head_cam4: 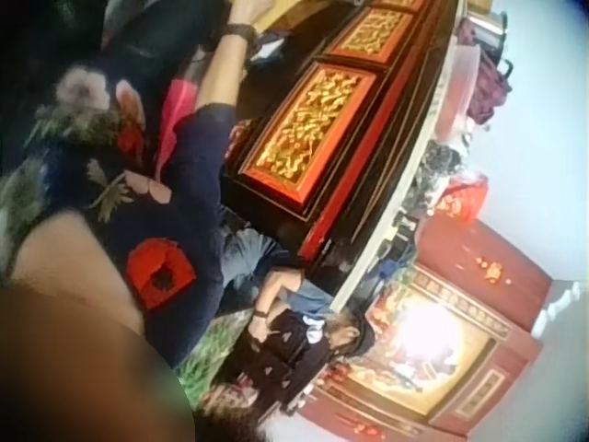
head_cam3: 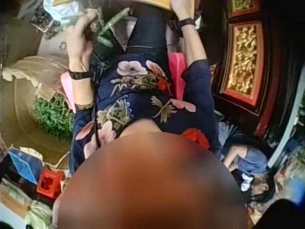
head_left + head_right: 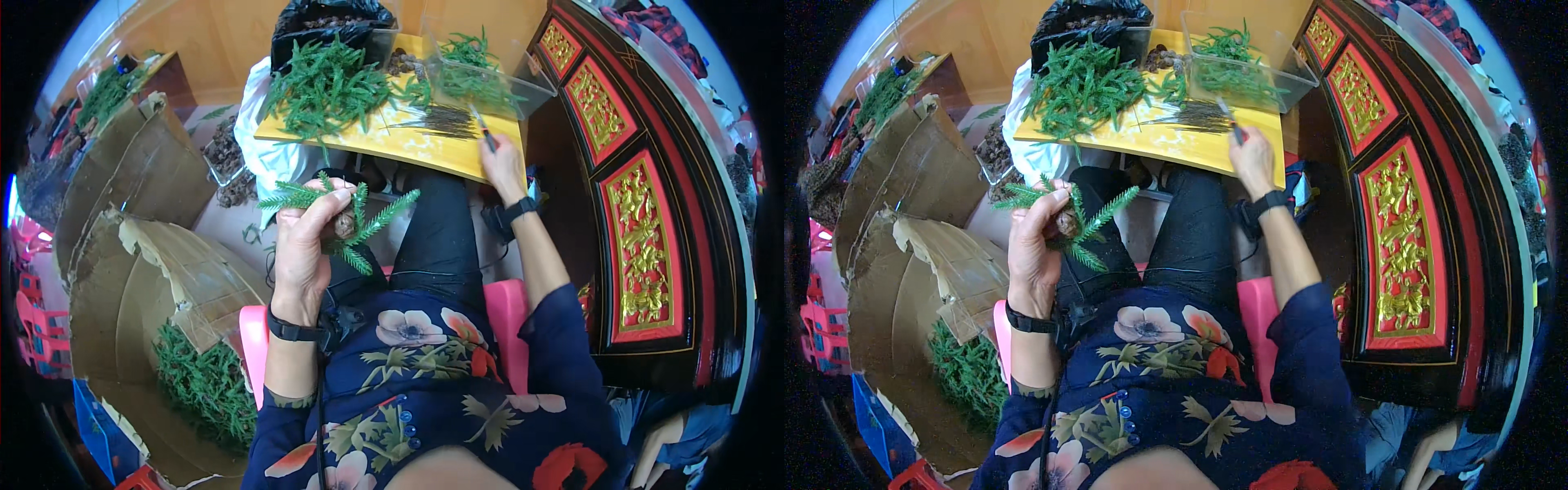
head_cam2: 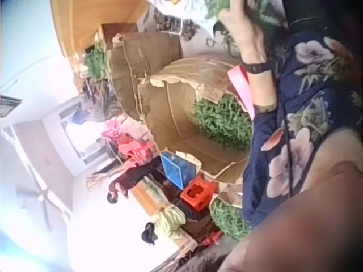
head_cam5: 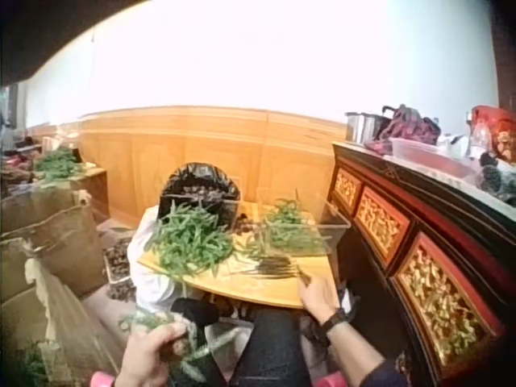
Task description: Assembling and trimming green foliage sprigs using wire and pliers.
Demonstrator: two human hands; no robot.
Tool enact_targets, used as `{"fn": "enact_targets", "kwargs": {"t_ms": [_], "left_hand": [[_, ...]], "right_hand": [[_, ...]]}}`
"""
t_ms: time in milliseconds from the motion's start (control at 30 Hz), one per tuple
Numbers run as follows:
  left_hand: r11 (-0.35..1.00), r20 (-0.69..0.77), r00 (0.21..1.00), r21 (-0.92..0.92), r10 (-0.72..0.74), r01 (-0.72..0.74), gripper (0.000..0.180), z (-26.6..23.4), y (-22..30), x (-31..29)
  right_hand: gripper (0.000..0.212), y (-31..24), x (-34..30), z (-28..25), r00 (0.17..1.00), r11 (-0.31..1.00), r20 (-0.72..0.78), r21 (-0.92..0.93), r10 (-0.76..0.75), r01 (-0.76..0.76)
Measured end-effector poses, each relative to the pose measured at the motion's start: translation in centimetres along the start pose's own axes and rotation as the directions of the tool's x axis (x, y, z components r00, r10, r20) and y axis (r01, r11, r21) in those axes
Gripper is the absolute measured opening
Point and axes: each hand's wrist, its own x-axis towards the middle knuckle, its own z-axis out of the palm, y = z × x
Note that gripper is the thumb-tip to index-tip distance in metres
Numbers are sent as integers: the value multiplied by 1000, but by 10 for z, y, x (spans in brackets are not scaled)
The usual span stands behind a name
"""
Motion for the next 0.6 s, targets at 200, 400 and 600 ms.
{"fn": "enact_targets", "kwargs": {"t_ms": [200,400,600], "left_hand": [[989,36,991,-78,-125,128,12,-14,7,-5],[984,131,983,-109,-126,141,12,-14,13,-5],[966,264,952,-166,-152,200,21,-28,7,3]], "right_hand": [[19,-143,-46,-60,735,680,189,574,-652,456],[33,-172,-38,-82,471,553,299,553,-830,623],[37,-176,-30,-87,350,497,356,543,-866,677]]}}
